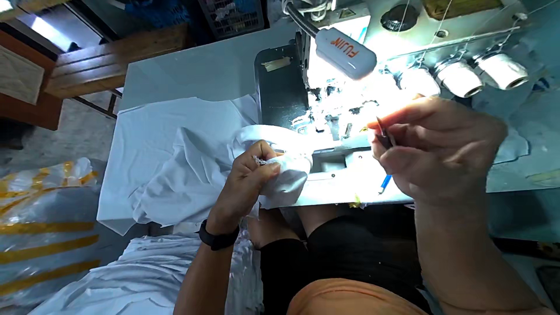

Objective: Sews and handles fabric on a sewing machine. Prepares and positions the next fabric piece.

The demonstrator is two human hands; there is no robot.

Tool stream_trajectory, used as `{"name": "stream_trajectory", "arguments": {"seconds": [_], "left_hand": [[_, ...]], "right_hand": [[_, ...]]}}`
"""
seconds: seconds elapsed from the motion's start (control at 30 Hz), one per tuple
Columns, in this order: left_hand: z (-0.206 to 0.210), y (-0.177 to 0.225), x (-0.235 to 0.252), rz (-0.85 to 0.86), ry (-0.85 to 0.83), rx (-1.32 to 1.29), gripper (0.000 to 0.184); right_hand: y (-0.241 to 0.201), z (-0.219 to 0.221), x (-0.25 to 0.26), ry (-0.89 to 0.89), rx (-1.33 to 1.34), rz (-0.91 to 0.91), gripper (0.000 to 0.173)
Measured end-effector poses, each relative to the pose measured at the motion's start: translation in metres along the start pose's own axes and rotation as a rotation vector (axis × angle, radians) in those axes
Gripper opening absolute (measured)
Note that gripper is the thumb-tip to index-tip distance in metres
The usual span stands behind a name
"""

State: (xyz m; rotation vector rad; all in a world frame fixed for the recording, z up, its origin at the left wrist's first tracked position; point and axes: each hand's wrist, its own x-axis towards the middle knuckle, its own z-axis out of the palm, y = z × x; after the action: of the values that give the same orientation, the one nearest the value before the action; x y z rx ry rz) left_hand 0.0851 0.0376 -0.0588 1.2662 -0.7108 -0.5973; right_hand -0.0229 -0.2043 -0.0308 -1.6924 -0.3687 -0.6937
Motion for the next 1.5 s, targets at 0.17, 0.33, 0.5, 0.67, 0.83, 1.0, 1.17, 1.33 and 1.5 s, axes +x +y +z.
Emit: {"name": "stream_trajectory", "arguments": {"seconds": [0.17, 0.33, 0.5, 0.67, 0.83, 1.0, 1.17, 1.33, 1.5], "left_hand": [[-0.004, 0.035, 0.0, -0.005, -0.124, 0.208, 0.013], [-0.014, 0.076, 0.003, -0.419, -0.436, 1.144, 0.031], [-0.007, 0.061, -0.009, -0.108, -0.575, 1.146, 0.021], [-0.023, 0.081, -0.025, -0.084, -0.223, 1.069, 0.018], [-0.016, 0.055, -0.054, -0.2, -0.046, 1.005, 0.013], [-0.007, -0.024, -0.062, -0.172, -0.017, 1.159, 0.017], [0.012, 0.012, -0.067, 0.059, -0.083, 1.193, 0.009], [0.023, 0.042, -0.077, 0.352, -0.143, 1.36, 0.011], [0.017, 0.04, -0.077, 0.272, -0.27, 1.48, 0.016]], "right_hand": [[0.019, 0.025, 0.015, -0.323, -0.019, -0.06, 0.036], [0.01, 0.05, -0.027, -0.607, 0.086, -0.051, 0.012], [0.012, 0.09, -0.089, -0.64, 0.107, 0.113, 0.015], [0.014, 0.091, -0.108, -0.651, -0.004, 0.115, 0.02], [0.014, 0.088, -0.109, -0.627, -0.048, 0.084, 0.016], [0.01, 0.1, -0.115, -0.587, -0.157, 0.003, 0.011], [0.014, 0.092, -0.095, -0.3, -0.365, -0.115, 0.011], [0.019, 0.087, -0.078, -0.205, -0.298, -0.172, 0.011], [0.018, 0.082, -0.073, -0.148, -0.038, -0.034, 0.008]]}}
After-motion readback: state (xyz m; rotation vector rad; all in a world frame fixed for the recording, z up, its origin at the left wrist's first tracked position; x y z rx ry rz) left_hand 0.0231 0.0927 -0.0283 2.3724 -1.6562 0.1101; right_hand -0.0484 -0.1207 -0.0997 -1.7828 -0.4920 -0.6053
